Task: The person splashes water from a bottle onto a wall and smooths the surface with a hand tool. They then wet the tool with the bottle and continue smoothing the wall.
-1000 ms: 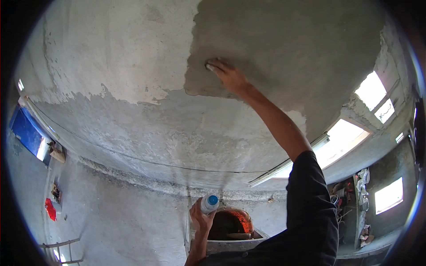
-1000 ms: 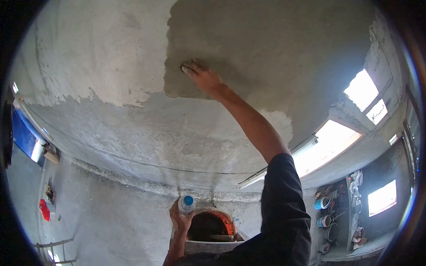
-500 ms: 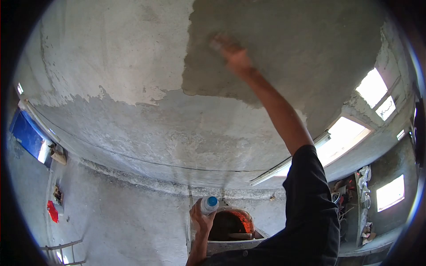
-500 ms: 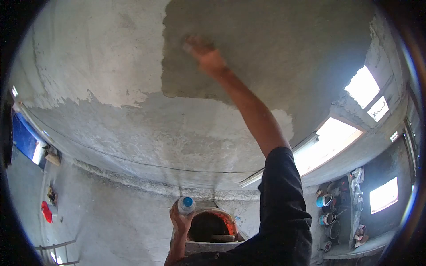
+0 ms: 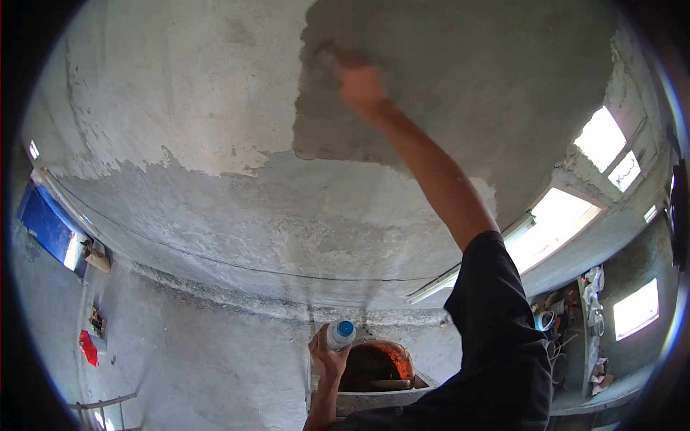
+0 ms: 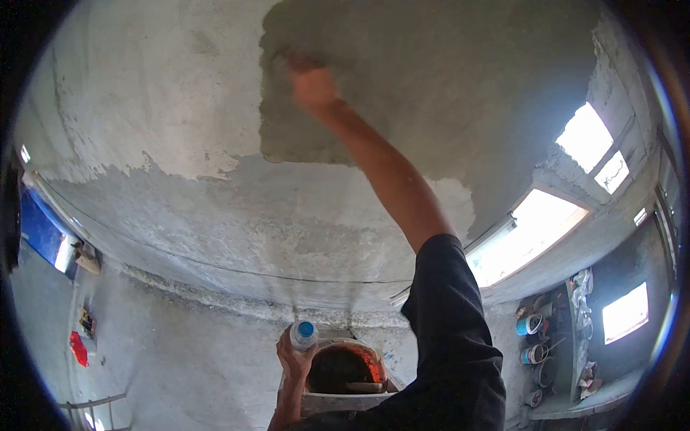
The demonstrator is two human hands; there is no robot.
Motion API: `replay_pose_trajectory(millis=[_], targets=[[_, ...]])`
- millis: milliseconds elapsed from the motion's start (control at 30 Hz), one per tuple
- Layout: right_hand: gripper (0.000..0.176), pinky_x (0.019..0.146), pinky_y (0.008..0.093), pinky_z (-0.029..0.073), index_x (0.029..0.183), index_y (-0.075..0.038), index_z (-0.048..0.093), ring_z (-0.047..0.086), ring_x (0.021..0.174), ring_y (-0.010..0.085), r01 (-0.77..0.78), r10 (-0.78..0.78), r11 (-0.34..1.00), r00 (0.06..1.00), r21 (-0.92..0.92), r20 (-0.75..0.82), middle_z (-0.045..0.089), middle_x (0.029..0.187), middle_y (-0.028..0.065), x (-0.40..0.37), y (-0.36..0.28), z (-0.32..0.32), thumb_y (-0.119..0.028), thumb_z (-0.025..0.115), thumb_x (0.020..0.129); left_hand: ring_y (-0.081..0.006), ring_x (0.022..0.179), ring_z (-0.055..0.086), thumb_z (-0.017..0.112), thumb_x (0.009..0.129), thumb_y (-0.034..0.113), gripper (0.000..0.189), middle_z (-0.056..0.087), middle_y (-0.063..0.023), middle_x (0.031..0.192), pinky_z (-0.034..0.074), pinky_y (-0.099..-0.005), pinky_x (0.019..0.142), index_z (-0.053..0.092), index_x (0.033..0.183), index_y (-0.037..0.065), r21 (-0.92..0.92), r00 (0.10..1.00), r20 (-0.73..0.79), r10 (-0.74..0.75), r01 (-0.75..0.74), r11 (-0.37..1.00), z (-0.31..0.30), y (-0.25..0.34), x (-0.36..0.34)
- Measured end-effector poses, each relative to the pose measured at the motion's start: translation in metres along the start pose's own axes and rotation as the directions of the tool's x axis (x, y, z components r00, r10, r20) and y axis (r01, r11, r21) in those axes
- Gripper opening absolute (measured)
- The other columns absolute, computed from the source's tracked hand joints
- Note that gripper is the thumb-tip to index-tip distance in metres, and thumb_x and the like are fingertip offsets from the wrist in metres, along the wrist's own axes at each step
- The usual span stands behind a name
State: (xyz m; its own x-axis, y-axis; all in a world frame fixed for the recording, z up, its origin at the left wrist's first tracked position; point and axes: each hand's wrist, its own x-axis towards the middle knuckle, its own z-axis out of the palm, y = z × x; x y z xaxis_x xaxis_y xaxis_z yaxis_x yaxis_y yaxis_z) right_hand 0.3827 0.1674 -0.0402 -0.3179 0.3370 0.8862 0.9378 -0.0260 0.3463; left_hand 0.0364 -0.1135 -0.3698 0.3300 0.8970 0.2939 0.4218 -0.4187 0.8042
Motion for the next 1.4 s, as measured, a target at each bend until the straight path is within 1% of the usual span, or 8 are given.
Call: replay_pose_trajectory(millis=[233,300,400,533,833,1000,1133,1400], targets=[[0.064,0.098,0.0421,0.045,0.124,-0.011,0.057,0.052,0.119,0.0314,-0.370,0.407,0.904,0.899,0.215,-0.163,0.052,0.132,0.0176,0.031,0.010,-0.061,0.001,0.069,0.062,-0.0395,0.091,0.061,0.086,0.049,0.007,0.067,0.065,-0.0172,0.099,0.047,-0.0487,0.080,0.057,0.110,0.006,-0.054,1.000,0.010,-0.004,0.005,0.999,0.003,-0.009,0.001],[0.050,0.102,0.0374,0.044,0.130,-0.009,0.050,0.052,0.120,0.0268,-0.845,0.847,0.524,0.530,0.103,0.039,0.050,0.137,0.0121,0.071,0.012,-0.102,0.010,0.055,0.084,-0.0399,0.091,0.061,0.084,0.051,0.009,0.065,0.065,-0.0175,0.099,0.048,-0.0482,0.080,0.057,0.110,0.005,-0.052,1.000,0.005,-0.010,0.010,0.999,0.004,-0.010,0.001],[0.065,0.099,0.0433,0.044,0.126,-0.012,0.056,0.050,0.121,0.0316,-0.353,0.339,0.935,0.876,0.025,-0.342,0.051,0.133,0.0164,0.041,0.034,-0.044,-0.001,0.069,0.063,-0.0400,0.092,0.061,0.082,0.054,0.012,0.063,0.064,-0.0176,0.099,0.048,-0.0478,0.080,0.057,0.111,0.004,-0.029,1.000,0.005,0.000,0.001,1.000,0.002,-0.011,-0.001],[0.064,0.091,0.0391,0.050,0.126,-0.019,0.055,0.059,0.107,0.0328,0.033,-0.047,0.991,0.992,0.129,0.114,0.052,0.132,0.0126,-0.015,-0.008,0.011,0.007,0.060,0.067,-0.0395,0.091,0.061,0.086,0.051,0.009,0.065,0.065,-0.0170,0.097,0.046,-0.0497,0.080,0.056,0.109,0.005,-0.070,1.000,0.021,0.006,-0.005,0.998,0.003,-0.006,0.002],[0.049,0.103,0.0376,0.043,0.127,-0.008,0.053,0.048,0.125,0.0257,-0.647,0.641,0.761,0.737,0.054,-0.213,0.044,0.142,0.0112,0.039,0.054,-0.123,0.011,0.056,0.082,-0.0393,0.098,0.060,0.083,0.055,0.011,0.065,0.064,-0.0175,0.104,0.047,-0.0491,0.084,0.057,0.113,0.004,-0.067,0.999,0.042,-0.013,0.016,0.998,0.006,-0.013,-0.001],[0.077,0.089,0.0349,0.053,0.133,-0.018,0.051,0.057,0.115,0.0277,-0.121,0.086,0.982,0.970,-0.145,-0.227,0.056,0.130,0.0097,-0.022,0.061,-0.067,0.010,0.064,0.062,-0.0396,0.098,0.059,0.083,0.055,0.012,0.065,0.063,-0.0176,0.105,0.046,-0.0491,0.084,0.057,0.114,0.005,-0.055,0.998,0.052,-0.032,0.034,0.998,0.002,-0.007,0.001],[0.076,0.095,0.0358,0.050,0.132,-0.019,0.051,0.051,0.122,0.0273,0.242,-0.228,0.970,0.893,0.014,0.389,0.047,0.139,0.0091,-0.126,0.007,-0.035,0.015,0.058,0.065,-0.0400,0.097,0.059,0.083,0.055,0.012,0.065,0.063,-0.0178,0.105,0.046,-0.0496,0.083,0.057,0.114,0.006,-0.053,0.999,0.042,-0.029,0.031,0.998,0.001,-0.006,0.000],[0.067,0.092,0.0390,0.050,0.123,-0.013,0.058,0.058,0.111,0.0325,-0.281,0.320,0.942,0.916,0.181,-0.243,0.057,0.126,0.0127,-0.015,0.061,-0.109,0.009,0.066,0.060,-0.0395,0.097,0.059,0.083,0.056,0.014,0.067,0.063,-0.0166,0.105,0.045,-0.0494,0.084,0.055,0.116,0.006,-0.042,0.998,0.057,-0.027,0.030,0.999,0.002,-0.009,-0.001]])
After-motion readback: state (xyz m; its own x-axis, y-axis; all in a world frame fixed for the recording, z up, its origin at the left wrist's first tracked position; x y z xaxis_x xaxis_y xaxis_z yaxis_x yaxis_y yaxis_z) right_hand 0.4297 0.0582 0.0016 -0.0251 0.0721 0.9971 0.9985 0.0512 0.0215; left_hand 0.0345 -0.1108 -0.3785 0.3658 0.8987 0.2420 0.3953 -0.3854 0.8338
